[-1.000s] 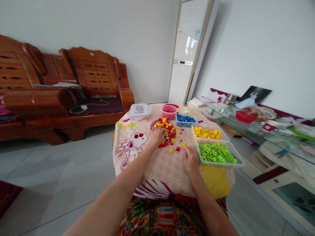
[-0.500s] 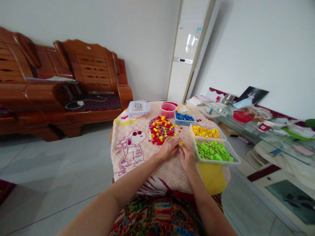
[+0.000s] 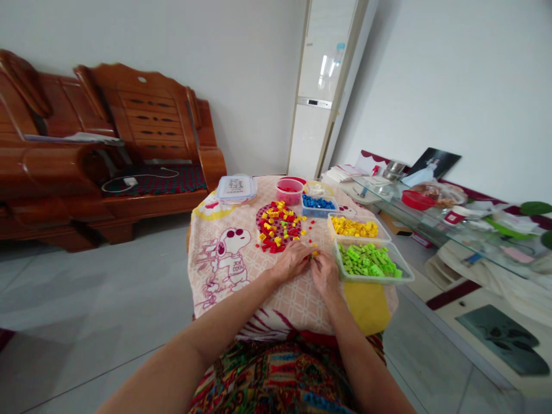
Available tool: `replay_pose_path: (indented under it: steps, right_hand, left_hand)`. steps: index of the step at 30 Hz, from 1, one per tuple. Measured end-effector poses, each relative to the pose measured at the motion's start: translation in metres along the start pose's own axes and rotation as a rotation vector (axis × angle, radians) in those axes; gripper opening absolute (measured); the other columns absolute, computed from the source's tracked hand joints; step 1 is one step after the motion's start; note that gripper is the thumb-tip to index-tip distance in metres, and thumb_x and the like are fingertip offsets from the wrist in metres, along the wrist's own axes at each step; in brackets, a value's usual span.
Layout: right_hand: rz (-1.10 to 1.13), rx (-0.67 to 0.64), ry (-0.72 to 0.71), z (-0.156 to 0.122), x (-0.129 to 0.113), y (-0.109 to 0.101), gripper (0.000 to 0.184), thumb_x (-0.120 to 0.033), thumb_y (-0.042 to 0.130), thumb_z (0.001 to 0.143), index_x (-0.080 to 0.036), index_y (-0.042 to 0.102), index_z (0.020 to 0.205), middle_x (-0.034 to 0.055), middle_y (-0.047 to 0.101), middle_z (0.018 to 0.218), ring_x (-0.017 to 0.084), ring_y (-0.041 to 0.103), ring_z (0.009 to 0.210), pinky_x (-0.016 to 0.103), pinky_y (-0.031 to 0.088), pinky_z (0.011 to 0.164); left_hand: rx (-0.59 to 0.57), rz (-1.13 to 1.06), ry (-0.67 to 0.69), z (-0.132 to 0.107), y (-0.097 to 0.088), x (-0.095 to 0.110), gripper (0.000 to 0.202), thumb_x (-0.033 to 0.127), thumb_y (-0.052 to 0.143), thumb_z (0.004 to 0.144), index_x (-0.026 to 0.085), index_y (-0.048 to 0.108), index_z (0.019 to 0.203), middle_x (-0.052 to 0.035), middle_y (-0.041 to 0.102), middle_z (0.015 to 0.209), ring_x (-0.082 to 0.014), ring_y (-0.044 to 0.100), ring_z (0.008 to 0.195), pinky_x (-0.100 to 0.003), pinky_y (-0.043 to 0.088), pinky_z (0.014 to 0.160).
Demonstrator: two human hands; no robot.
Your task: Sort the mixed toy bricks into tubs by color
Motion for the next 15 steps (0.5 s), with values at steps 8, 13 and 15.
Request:
replay_pose_path:
  steps: [8,13,15]
  right_hand:
    - [-0.061,0.063,-0.045,-0.005,-0.008,-0.009,0.019,-0.026,0.051,0.094,-0.018,0.067,0.087,0.0143,0.071,0.111,0.025,0.063,0.106,0.042,0.051,0.096]
    - [-0.055,0.163,-0.134,-0.004,-0.025,-0.029,0.020,-0.029,0.051,0.097,-0.019,0.068,0.093,0.0139,0.072,0.113,0.023,0.064,0.107,0.042,0.052,0.095]
    - [-0.056,0.249,-0.140,0.000,-0.023,-0.047,0.019,-0.030,0.053,0.096,-0.019,0.069,0.093,0.0131,0.073,0.111,0.023,0.065,0.105,0.042,0.052,0.096]
  left_hand:
    - [0.351,0.062,-0.426,-0.014,-0.055,-0.064,0.038,0.014,0.049,0.089,0.017,0.067,0.123,-0.0107,0.071,0.115,-0.0224,0.063,0.108,-0.039,0.048,0.101]
    - [0.457,0.074,-0.947,-0.054,-0.082,-0.124,0.042,0.014,0.054,0.084,0.016,0.067,0.124,-0.0115,0.069,0.122,-0.0241,0.064,0.113,-0.037,0.050,0.102]
    - [0.418,0.044,-1.026,-0.061,-0.080,-0.133,0.041,0.015,0.055,0.084,0.014,0.067,0.124,-0.0128,0.070,0.120,-0.0242,0.066,0.109,-0.036,0.052,0.099]
Point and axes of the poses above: each hand's wrist, its own z-axis towards the middle knuckle, its own y-axis out of the palm, x = y × z, the point moved 8 cm from there along z, towards the middle knuckle
